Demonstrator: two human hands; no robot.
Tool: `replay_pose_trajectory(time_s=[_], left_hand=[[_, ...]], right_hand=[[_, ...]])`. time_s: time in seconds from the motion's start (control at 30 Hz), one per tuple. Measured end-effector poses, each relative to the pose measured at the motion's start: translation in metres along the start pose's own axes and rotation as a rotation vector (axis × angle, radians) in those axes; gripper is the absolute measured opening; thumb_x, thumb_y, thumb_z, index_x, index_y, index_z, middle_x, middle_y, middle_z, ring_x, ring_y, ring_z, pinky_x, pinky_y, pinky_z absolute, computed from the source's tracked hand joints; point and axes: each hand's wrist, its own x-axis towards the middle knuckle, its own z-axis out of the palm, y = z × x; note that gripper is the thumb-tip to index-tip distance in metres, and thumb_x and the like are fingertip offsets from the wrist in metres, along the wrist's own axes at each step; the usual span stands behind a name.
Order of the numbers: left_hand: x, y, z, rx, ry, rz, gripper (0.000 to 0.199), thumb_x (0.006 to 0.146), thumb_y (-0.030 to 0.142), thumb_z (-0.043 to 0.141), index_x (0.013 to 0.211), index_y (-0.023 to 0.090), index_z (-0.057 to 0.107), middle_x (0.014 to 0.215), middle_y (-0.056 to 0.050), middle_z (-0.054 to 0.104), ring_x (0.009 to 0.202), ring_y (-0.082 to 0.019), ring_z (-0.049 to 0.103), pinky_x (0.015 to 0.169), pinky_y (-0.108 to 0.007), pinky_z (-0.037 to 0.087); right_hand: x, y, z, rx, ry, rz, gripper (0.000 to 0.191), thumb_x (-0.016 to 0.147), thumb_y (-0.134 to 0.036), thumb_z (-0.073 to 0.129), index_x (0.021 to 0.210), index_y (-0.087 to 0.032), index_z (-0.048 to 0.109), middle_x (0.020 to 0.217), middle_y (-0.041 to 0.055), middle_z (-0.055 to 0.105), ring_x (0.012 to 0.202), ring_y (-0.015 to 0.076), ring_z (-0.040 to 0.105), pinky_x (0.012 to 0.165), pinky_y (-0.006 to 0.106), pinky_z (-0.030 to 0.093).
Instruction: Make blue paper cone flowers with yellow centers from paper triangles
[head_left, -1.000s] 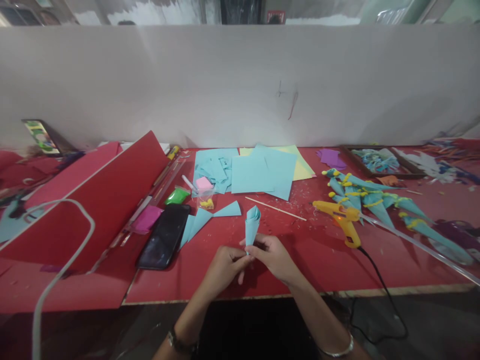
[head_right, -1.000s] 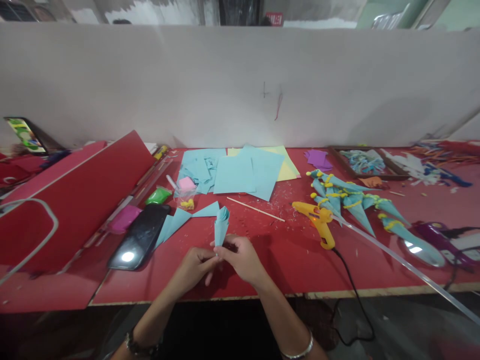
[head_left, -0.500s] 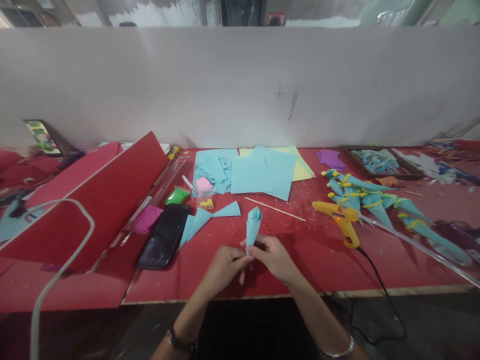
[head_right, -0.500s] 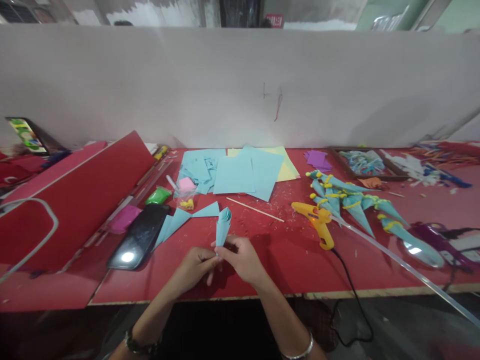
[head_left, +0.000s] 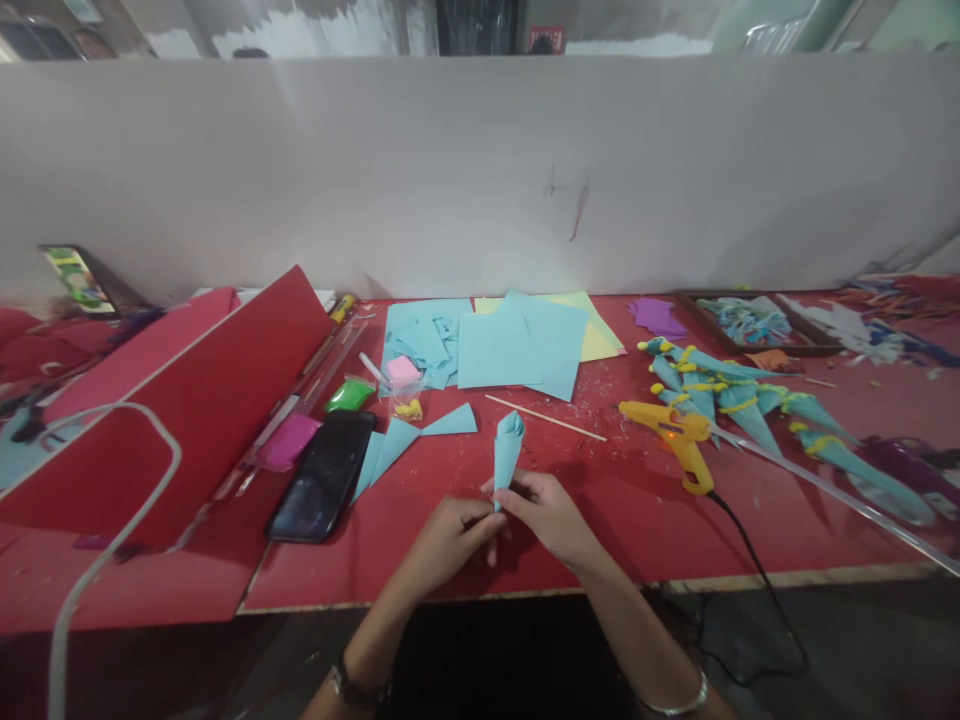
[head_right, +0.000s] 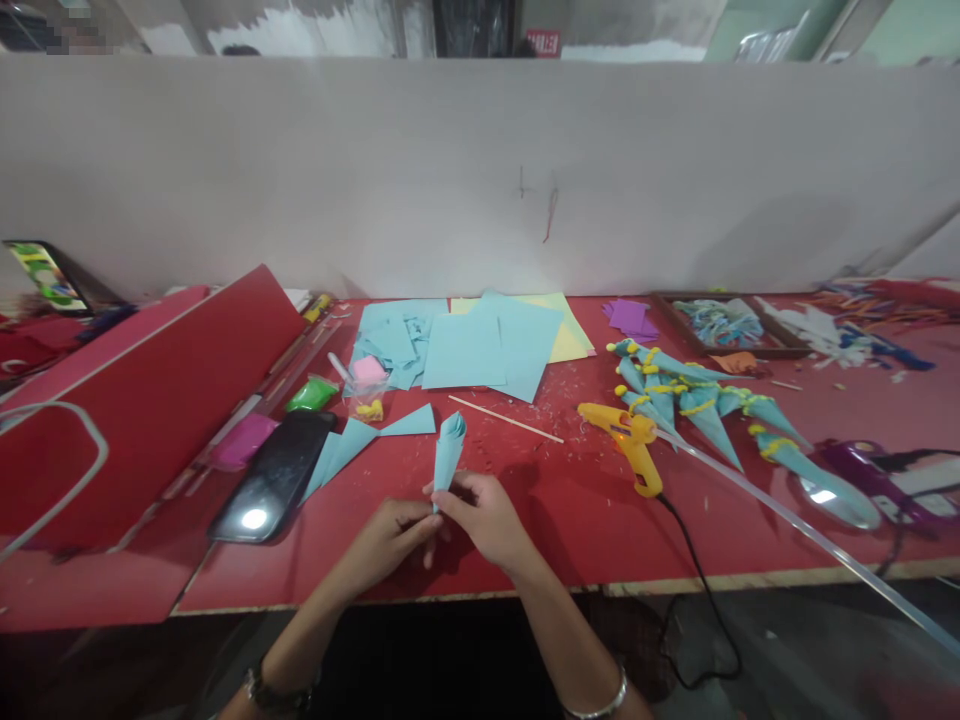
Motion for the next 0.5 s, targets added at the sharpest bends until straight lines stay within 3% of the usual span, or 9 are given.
replay_pose_trajectory(time_s=[0.33, 0.5], left_hand=[[-0.0005, 0.0023, 0.0008, 0.009, 0.019, 0.02, 0.042, 0.085, 0.039, 0.036, 0.059, 0.014, 0.058, 0.046, 0.0, 0.06, 0.051, -0.01, 0.056, 0.062, -0.019, 0.042], [0.0008, -0.0023, 0.0062, 0.048, 0.127, 0.033, 0.044, 0.084, 0.038, 0.036, 0.051, 0.014, 0.052, 0.041, 0.001, 0.054, 0.045, -0.009, 0.051, 0.055, -0.018, 0.038]], right_hand=[[0.0005, 0.0018, -0.0014, 0.009, -0.002, -0.018, 0.024, 0.073, -0.033, 0.058, 0.085, -0.013, 0.064, 0.064, -0.0009, 0.058, 0.057, 0.009, 0.053, 0.06, 0.024, 0.041], [0.0022, -0.0021, 0.0004, -0.025, 0.003, -0.038, 0.022, 0.072, -0.033, 0.057, 0.08, -0.014, 0.064, 0.065, -0.0011, 0.057, 0.059, 0.0098, 0.051, 0.06, 0.024, 0.04]])
